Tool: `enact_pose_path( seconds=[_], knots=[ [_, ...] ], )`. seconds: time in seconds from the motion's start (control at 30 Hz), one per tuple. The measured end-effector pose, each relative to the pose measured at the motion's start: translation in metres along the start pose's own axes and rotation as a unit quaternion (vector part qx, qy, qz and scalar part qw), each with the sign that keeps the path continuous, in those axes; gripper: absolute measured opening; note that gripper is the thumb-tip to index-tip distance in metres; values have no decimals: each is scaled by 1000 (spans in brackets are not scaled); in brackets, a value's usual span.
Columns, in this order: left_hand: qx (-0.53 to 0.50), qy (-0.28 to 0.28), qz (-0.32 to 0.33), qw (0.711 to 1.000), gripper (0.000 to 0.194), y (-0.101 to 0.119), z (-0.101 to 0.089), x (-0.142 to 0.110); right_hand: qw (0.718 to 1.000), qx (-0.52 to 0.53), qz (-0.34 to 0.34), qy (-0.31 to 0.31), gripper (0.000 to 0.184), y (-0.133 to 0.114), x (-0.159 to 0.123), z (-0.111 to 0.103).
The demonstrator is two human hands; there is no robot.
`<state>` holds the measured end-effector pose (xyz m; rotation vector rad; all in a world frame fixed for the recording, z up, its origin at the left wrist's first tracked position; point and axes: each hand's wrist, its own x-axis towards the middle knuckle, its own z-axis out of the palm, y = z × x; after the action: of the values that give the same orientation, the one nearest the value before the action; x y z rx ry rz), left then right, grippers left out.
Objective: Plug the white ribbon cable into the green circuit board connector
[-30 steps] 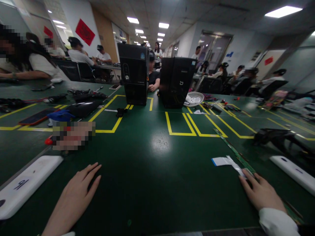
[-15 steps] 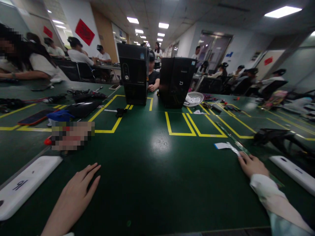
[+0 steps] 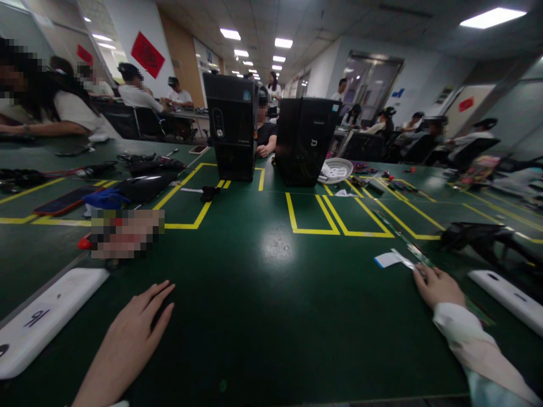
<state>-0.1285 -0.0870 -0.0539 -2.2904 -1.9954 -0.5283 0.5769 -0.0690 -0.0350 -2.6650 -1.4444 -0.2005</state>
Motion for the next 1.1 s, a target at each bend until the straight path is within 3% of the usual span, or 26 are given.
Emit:
enact_pose_path(
  seconds=[0.23,0.43,0.57,0.7,0.9,1.1],
  knots=[
    [2,-16,-2,1000,58,-5,3,0,991,27,-127,38,53,-11,6,3],
    [11,6,15,1000,56,-3,3,2,968,84,-227,66,51,-53,23,7],
    [7,4,15,1000,57,-4,5,0,945,117,-298,69,48,-107,23,8],
    [4,-5,5,1000,58,-5,6,-1,904,147,-397,59,45,-178,3,6],
    [4,-2,0,1000,59,-3,4,0,829,178,-529,28,40,-279,-59,-6],
    [8,-4,-3,1000,58,-1,2,-2,754,213,-621,-21,37,-333,-125,-24]
  ],
)
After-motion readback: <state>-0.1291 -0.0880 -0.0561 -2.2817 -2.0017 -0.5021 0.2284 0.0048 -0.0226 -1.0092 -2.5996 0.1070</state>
